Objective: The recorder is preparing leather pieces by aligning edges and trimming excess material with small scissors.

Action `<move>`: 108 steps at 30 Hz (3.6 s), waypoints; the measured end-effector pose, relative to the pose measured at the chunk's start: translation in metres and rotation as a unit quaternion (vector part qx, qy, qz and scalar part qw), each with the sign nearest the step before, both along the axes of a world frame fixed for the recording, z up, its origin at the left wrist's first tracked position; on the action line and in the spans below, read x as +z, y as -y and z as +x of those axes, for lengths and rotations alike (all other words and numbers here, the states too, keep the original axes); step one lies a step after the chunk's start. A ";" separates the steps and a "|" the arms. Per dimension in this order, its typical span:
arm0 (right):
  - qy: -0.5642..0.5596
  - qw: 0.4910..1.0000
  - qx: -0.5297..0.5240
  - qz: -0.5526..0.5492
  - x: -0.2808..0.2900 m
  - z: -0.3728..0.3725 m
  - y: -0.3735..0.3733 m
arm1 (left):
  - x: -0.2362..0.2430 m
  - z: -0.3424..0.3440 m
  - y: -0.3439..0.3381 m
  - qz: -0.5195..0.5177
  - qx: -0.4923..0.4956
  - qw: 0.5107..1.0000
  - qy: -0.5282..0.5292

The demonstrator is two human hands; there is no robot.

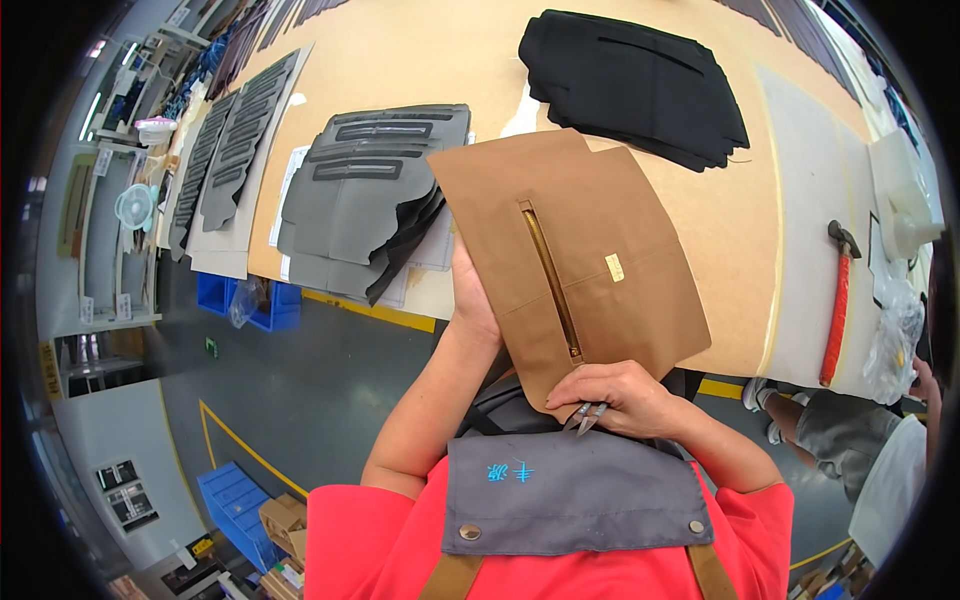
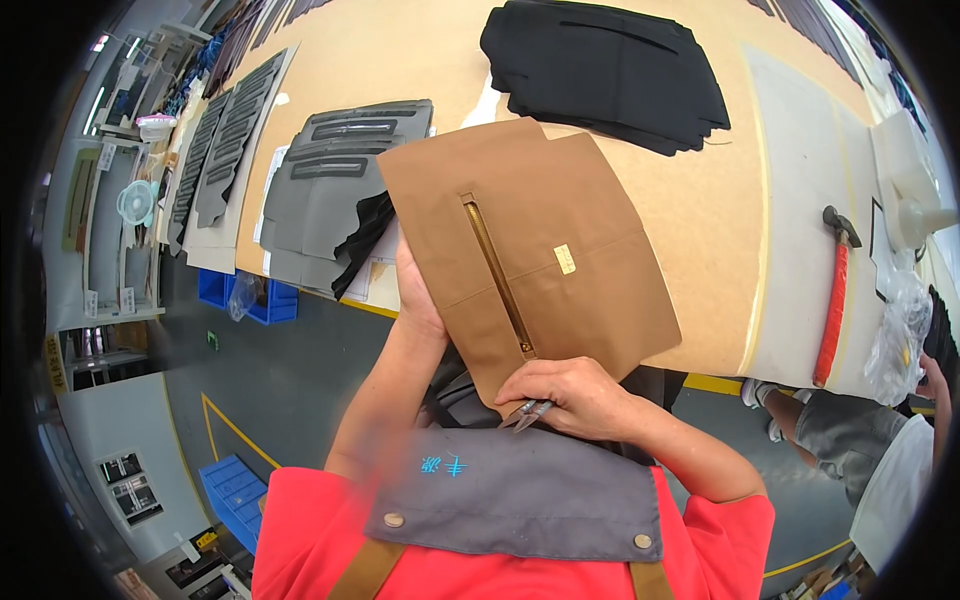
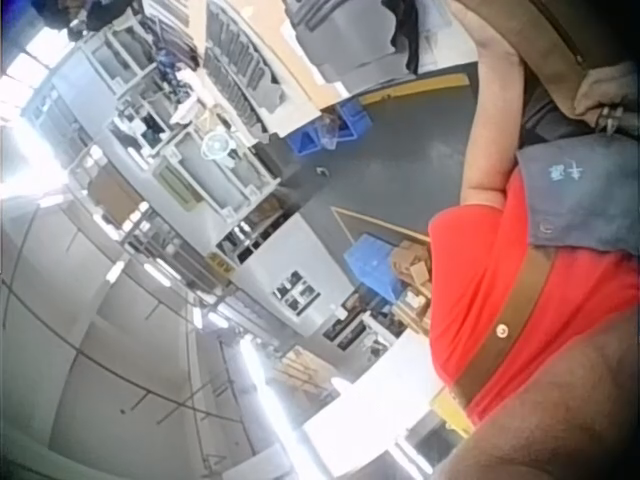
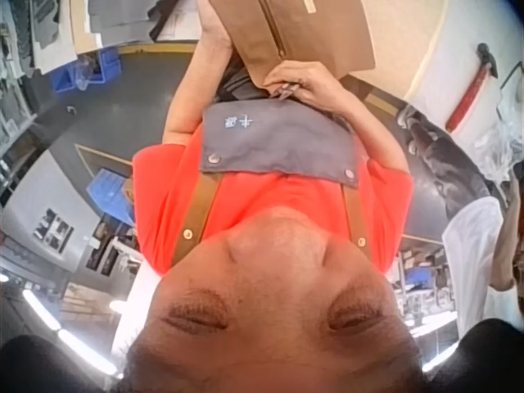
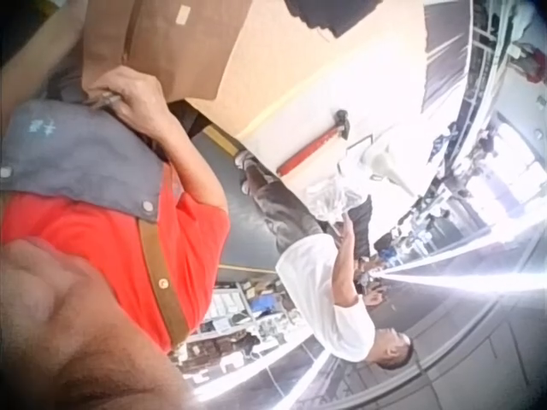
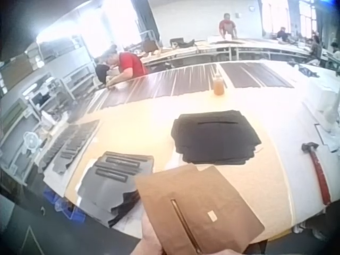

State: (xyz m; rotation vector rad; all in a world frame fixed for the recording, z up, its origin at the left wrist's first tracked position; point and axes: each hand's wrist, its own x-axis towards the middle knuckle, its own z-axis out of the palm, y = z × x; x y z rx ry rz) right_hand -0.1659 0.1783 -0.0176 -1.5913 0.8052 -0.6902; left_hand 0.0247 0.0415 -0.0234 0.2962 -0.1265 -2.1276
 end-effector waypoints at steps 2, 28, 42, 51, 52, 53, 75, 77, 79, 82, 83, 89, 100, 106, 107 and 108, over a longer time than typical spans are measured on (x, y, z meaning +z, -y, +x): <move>-0.005 1.000 0.004 0.003 0.001 0.001 0.001 | -0.004 0.004 0.000 -0.005 -0.003 1.000 -0.014; 0.225 0.908 -0.352 -0.040 0.065 -0.064 0.018 | 0.188 -0.052 0.033 -0.613 0.277 0.446 0.591; -0.055 0.844 -0.524 0.102 -0.010 -0.122 0.009 | 0.004 -0.084 -0.004 -0.605 -0.061 0.524 0.597; -0.174 0.827 -0.528 0.084 0.006 -0.113 0.007 | 0.000 -0.076 -0.002 -0.589 -0.057 0.560 0.580; -0.221 0.816 -0.530 0.062 0.008 -0.111 0.007 | -0.002 -0.075 -0.001 -0.600 -0.041 0.543 0.586; -0.223 0.817 -0.529 0.061 0.008 -0.110 0.007 | -0.004 -0.076 -0.001 -0.610 -0.025 0.527 0.591; -0.301 0.891 -0.309 -0.140 -0.007 -0.103 0.065 | -0.022 -0.096 -0.014 -0.597 0.075 0.497 0.625; -0.351 0.877 -0.276 -0.176 -0.005 -0.105 0.063 | -0.020 -0.096 -0.014 -0.589 0.068 0.504 0.628; -0.349 0.879 -0.256 -0.199 -0.014 -0.112 0.062 | -0.021 -0.098 -0.015 -0.585 0.070 0.506 0.631; -0.337 0.887 -0.220 -0.225 -0.017 -0.121 0.065 | -0.022 -0.099 -0.016 -0.580 0.076 0.510 0.631; -0.326 0.894 -0.204 -0.231 -0.017 -0.123 0.067 | -0.022 -0.099 -0.016 -0.579 0.081 0.513 0.629; -0.259 0.904 -0.261 -0.219 -0.005 -0.120 0.057 | -0.021 -0.096 -0.015 -0.583 0.073 0.509 0.629; -0.316 0.852 -0.132 -0.396 -0.014 -0.133 0.060 | -0.016 -0.086 -0.012 -0.606 0.026 0.535 0.588; -0.315 0.886 -0.113 -0.321 -0.006 -0.131 0.064 | -0.017 -0.082 -0.012 -0.618 0.005 0.527 0.584; -0.316 0.891 -0.114 -0.305 -0.005 -0.130 0.064 | -0.018 -0.082 -0.011 -0.618 0.006 0.526 0.584; -0.316 0.891 -0.113 -0.305 -0.006 -0.129 0.062 | -0.018 -0.082 -0.011 -0.618 0.006 0.527 0.584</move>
